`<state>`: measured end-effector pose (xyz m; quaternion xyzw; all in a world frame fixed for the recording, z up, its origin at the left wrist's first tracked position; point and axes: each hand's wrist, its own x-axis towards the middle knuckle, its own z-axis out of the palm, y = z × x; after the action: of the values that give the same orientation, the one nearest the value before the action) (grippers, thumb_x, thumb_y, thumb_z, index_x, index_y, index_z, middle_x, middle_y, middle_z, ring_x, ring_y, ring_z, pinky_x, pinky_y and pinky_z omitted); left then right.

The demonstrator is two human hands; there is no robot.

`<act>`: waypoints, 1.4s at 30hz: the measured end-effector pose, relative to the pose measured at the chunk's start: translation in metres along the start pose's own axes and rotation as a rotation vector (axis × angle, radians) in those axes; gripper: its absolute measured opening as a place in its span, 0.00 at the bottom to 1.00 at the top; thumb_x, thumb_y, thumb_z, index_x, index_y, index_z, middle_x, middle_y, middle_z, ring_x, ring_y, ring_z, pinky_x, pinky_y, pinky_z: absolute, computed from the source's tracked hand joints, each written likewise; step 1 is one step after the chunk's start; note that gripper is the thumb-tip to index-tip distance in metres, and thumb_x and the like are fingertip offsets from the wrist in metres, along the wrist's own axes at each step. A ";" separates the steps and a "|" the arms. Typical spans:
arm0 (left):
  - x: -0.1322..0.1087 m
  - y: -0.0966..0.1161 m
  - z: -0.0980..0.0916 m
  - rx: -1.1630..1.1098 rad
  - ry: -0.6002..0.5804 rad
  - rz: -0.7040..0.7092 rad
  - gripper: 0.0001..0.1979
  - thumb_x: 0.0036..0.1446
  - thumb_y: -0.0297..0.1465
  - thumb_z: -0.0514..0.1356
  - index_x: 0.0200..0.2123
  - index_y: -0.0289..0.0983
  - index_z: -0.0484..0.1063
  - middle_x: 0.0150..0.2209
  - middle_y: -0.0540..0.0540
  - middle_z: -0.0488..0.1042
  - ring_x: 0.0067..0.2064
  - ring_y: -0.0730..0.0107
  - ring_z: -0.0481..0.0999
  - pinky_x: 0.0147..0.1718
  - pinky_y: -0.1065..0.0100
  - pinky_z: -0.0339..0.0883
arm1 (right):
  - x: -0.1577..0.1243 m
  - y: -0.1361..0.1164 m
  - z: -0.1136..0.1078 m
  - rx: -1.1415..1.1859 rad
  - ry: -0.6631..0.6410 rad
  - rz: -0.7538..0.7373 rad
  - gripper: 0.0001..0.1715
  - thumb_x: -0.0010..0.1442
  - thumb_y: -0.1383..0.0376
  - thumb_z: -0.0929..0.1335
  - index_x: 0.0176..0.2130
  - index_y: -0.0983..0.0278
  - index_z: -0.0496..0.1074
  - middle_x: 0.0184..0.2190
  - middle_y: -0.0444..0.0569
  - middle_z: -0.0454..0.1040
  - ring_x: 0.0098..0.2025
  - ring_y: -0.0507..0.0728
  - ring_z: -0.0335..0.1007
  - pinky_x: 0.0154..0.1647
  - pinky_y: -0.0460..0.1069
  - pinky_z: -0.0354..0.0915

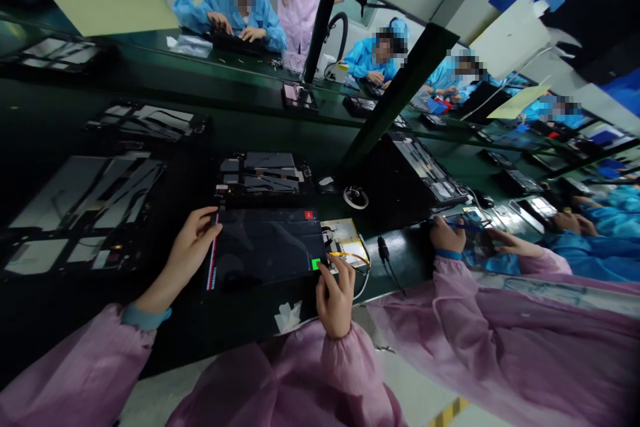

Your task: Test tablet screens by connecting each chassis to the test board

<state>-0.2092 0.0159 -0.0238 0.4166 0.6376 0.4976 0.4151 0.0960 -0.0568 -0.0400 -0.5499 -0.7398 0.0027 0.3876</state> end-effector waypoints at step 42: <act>-0.001 0.009 -0.001 0.023 -0.008 0.008 0.22 0.52 0.39 0.58 0.50 0.40 0.65 0.45 0.44 0.73 0.48 0.59 0.73 0.52 0.55 0.65 | 0.047 -0.049 0.011 -0.015 -0.296 -0.162 0.25 0.62 0.63 0.65 0.58 0.60 0.65 0.63 0.56 0.57 0.66 0.69 0.47 0.61 0.69 0.55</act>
<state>-0.2084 0.0157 -0.0143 0.4261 0.6398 0.4902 0.4108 0.0450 -0.0331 0.0004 -0.4852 -0.8306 0.0467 0.2693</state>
